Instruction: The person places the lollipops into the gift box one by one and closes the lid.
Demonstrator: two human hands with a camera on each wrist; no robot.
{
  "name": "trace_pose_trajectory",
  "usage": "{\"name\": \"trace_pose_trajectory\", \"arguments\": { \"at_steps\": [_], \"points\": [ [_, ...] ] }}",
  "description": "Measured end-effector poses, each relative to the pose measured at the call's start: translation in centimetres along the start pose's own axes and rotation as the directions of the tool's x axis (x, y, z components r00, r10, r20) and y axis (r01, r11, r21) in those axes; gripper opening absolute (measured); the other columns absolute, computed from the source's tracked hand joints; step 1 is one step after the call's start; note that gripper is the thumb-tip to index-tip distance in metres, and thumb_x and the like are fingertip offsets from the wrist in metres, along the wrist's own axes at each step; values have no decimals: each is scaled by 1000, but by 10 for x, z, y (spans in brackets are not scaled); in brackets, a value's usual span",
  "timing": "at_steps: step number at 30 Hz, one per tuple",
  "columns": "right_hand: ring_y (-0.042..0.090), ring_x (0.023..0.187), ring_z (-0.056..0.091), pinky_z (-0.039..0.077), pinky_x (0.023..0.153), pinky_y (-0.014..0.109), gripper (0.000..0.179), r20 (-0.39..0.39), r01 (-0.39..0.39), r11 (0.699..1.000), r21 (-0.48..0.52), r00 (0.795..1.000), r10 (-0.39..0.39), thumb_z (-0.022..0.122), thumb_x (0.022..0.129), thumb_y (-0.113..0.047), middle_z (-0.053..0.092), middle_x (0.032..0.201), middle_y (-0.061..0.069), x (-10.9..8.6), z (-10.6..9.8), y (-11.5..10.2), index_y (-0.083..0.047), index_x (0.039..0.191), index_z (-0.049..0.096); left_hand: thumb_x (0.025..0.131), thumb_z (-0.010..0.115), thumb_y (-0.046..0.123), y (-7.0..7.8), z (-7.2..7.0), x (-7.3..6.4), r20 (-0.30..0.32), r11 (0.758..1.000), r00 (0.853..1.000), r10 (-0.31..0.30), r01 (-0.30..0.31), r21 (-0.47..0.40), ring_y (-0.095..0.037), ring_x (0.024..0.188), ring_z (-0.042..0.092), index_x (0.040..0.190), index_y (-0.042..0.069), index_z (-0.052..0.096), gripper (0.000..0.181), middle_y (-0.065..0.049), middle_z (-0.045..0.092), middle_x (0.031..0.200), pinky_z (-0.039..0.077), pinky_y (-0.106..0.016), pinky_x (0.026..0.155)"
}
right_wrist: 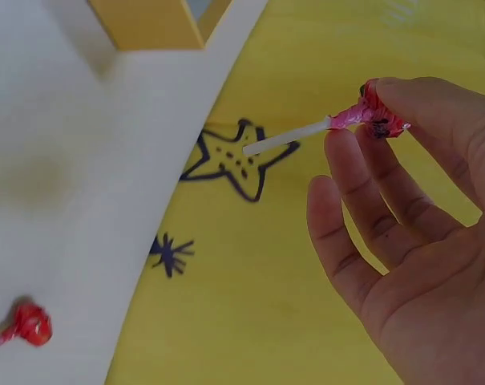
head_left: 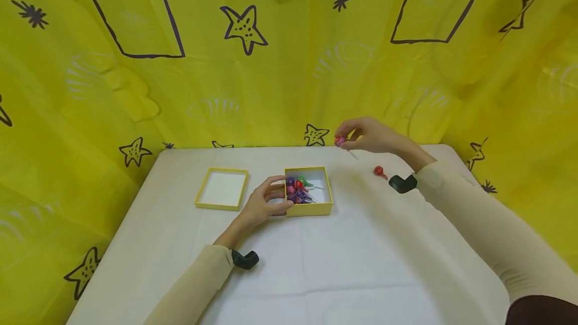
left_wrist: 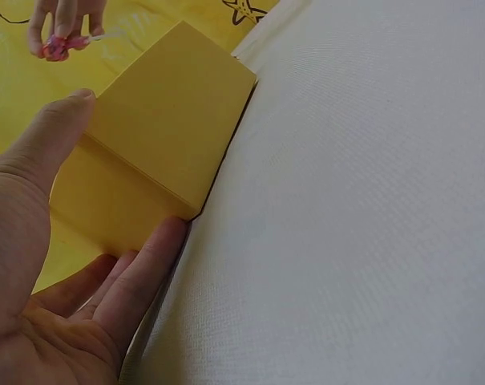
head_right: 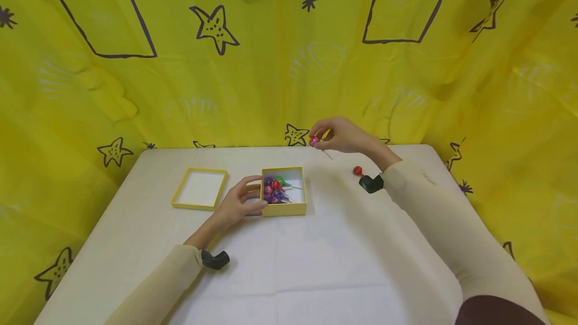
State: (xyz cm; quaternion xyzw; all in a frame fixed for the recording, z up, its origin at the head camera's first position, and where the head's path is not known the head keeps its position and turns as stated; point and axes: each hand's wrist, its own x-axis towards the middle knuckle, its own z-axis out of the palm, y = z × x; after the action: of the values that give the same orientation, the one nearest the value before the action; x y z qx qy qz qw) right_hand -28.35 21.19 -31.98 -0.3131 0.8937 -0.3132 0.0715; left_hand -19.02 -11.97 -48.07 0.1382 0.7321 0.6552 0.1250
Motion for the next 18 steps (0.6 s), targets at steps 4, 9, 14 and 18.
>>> {"name": "trace_pose_trajectory", "arguments": {
  "at_steps": [4,9,14,18],
  "points": [
    [27,97,69,60,80,31,27,21,36,999,27,999,-36,75,95,-10,71,116,11,10,11,-8,-3,121,71,90,81,10,1,0,0,-3,1000,1000,-1,1,1,-37,131,53,155,18,42,77,-20,46,153,63,-42,82],
    [24,92,69,61,77,30,26,44,60,996,72,997,-63,76,94,-10,72,114,10,19,28,-15,-3,119,72,90,80,8,2,1,-1,-7,1000,1000,-9,9,5,-38,132,52,156,19,42,77,-20,44,154,62,-42,82],
    [23,93,69,61,79,31,25,65,89,992,92,993,-95,77,92,-8,73,113,8,26,46,-19,-3,116,73,91,79,7,2,2,0,-11,999,1000,-26,26,19,-39,135,50,158,16,38,78,-23,41,156,62,-43,85],
    [23,95,69,61,83,33,23,91,98,989,111,990,-109,76,93,-8,72,113,6,28,59,-21,-4,115,73,92,78,6,10,3,-2,-4,999,999,-47,47,22,-41,135,48,157,13,37,78,-25,40,156,61,-43,86]
  ]
}}
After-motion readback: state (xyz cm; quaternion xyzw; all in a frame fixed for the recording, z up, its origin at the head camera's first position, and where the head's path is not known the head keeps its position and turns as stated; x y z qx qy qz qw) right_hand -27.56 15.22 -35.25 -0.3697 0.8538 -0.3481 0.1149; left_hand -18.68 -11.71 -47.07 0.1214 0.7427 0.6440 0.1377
